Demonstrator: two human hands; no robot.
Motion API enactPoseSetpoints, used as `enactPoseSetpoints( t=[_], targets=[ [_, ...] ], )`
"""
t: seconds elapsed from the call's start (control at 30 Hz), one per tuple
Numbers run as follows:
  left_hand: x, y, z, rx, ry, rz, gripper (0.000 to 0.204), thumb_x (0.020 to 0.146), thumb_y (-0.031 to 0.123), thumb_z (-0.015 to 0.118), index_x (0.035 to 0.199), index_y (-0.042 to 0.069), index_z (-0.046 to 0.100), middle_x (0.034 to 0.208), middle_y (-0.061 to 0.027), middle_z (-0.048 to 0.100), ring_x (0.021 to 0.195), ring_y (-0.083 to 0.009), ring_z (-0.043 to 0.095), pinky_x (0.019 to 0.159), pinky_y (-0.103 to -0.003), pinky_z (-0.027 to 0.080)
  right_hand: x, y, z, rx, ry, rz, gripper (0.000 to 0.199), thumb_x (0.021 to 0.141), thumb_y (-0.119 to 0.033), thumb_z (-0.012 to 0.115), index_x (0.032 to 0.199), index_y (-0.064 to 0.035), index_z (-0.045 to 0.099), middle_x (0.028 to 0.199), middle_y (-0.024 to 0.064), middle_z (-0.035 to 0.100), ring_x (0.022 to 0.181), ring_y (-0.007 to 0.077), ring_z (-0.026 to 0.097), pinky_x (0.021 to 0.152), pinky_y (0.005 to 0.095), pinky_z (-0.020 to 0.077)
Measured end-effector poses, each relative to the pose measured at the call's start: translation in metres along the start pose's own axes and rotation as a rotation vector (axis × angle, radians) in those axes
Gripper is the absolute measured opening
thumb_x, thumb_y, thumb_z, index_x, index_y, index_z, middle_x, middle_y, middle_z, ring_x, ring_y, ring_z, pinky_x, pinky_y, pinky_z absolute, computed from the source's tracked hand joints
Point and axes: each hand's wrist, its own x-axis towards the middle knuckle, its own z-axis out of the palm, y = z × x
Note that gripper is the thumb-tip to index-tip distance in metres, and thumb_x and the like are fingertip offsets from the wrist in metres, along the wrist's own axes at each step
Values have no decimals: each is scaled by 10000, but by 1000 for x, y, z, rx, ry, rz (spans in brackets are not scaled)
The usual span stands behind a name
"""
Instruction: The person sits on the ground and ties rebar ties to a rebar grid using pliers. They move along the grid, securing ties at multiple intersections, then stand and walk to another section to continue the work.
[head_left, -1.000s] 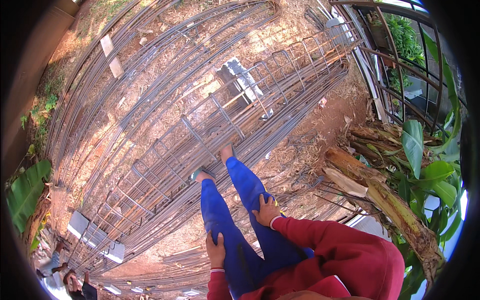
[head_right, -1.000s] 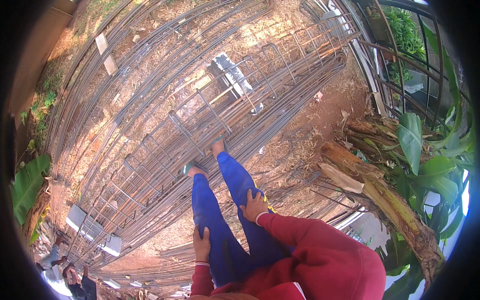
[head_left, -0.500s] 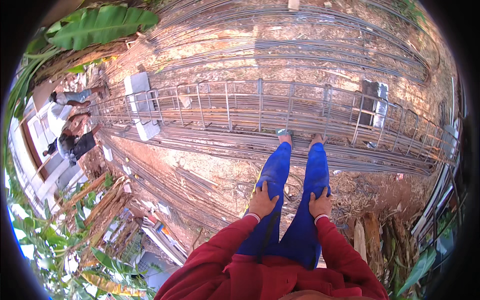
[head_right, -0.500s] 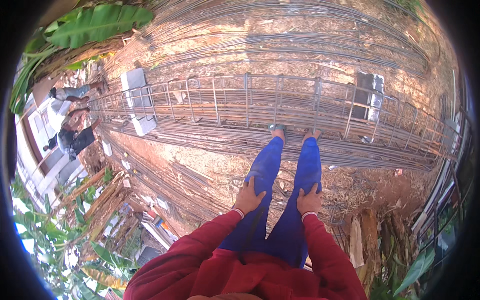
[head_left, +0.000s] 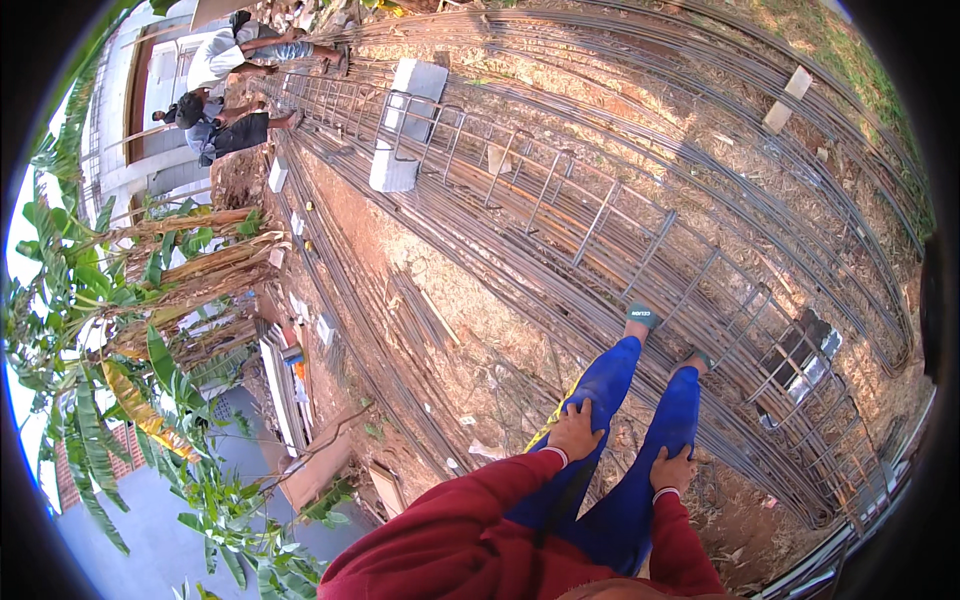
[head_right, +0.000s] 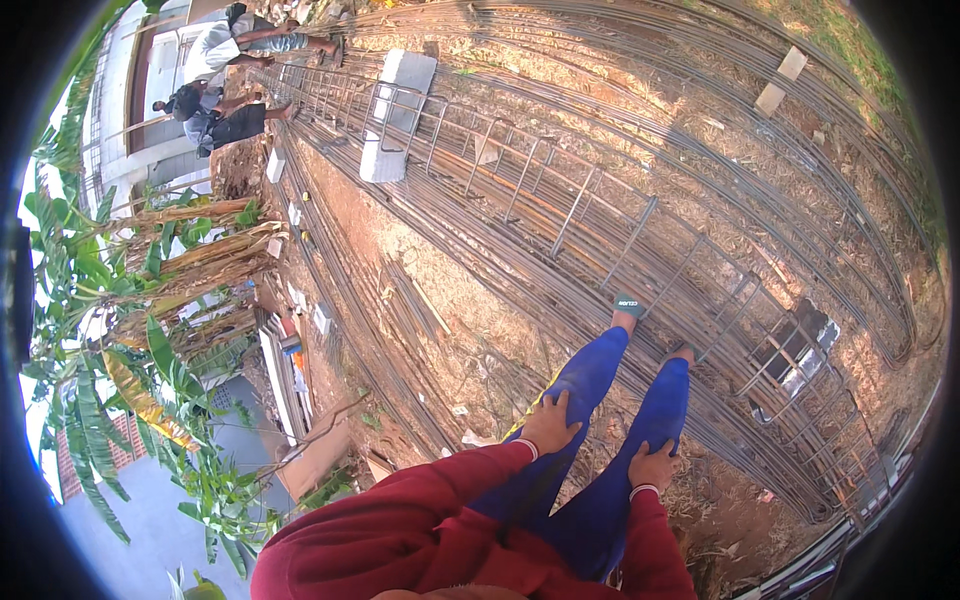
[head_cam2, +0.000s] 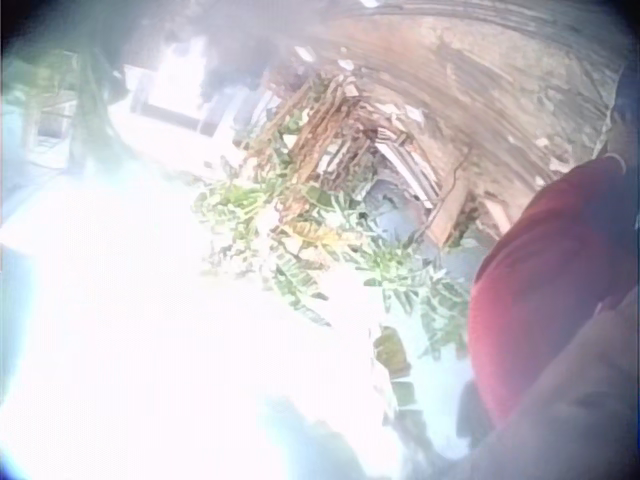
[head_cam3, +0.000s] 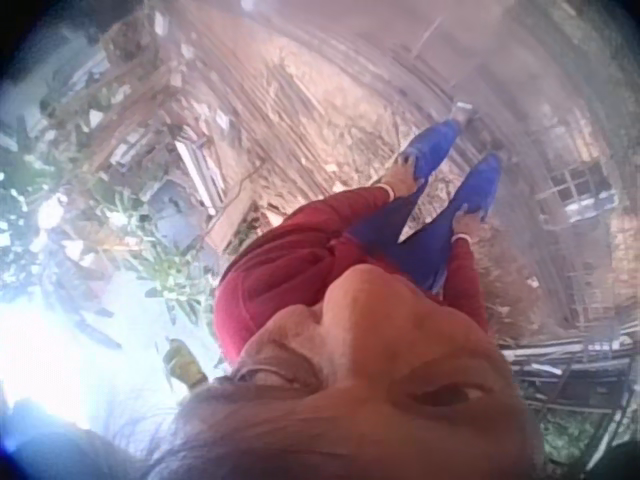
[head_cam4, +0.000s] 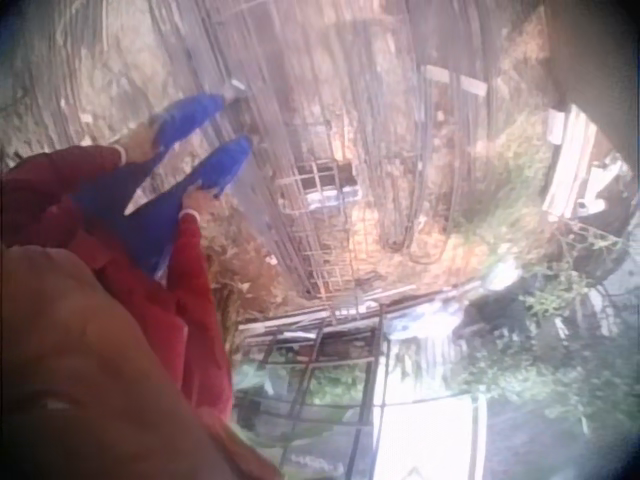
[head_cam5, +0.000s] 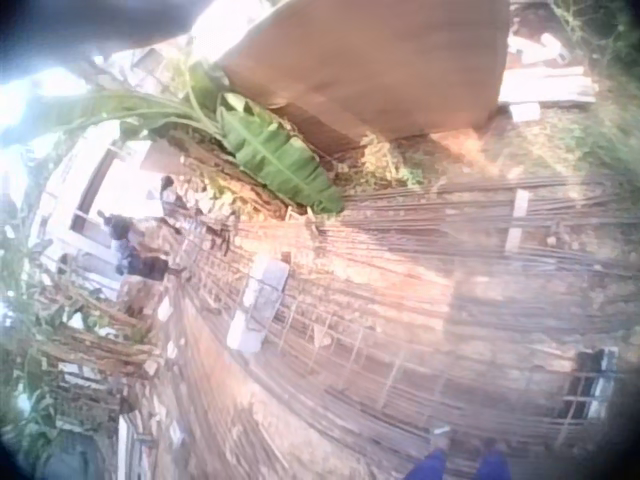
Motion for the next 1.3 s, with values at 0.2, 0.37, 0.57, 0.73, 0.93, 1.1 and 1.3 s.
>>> enactPoseSetpoints(
  t=[0.2,0.37,0.57,0.73,0.93,1.1,1.3],
  targets=[
    [-8,11,29,-114,48,-74,826,857,470,646,1486,72,288,1342,-286,432,1191,-461,513,978,-525,464,9,15,-14,-74,6,-36,672,911,-391,597,1444,-64,351,1366,296,418,1168,464,538,917,522,505],
    [-14,23,48,-278,23,-148,846,835,473,677,1482,91,289,1378,-306,403,1233,-480,494,1006,-509,452,22,32,-28,-146,35,-122,660,907,-389,599,1425,-57,361,1340,291,444,1146,446,558,913,547,494],
    [-31,38,55,-359,42,-189,827,851,516,643,1492,122,301,1414,-271,396,1257,-439,491,1000,-502,458,44,53,-38,-192,9,-200,662,901,-383,604,1421,-55,359,1293,287,487,1141,447,557,925,525,490],
    [-47,20,50,-493,131,-133,843,845,545,639,1497,116,317,1382,-294,436,1249,-445,495,1033,-476,434,46,54,-39,-229,55,-264,658,902,-375,603,1416,-52,349,1305,298,482,1123,458,577,932,511,493],
    [-50,-9,82,-615,49,-74,900,823,564,653,1516,127,282,1394,-293,429,1264,-442,481,1058,-466,404,45,46,-39,-288,17,-236,639,901,-380,605,1388,-40,372,1325,314,466,1115,459,586,927,504,499],
    [-44,-18,117,-584,24,-127,918,810,575,661,1522,146,272,1407,-289,423,1277,-435,473,1051,-468,412,36,41,-29,-340,64,-242,631,902,-399,599,1371,-34,387,1338,311,456,1141,471,568,913,556,491],
    [-33,-32,129,-667,17,-91,868,818,543,664,1496,117,330,1410,-283,430,1289,-435,456,1047,-460,414,22,26,-22,-371,102,-194,636,910,-459,574,1381,-68,404,1312,294,482,1154,472,556,933,559,473]
  ],
)
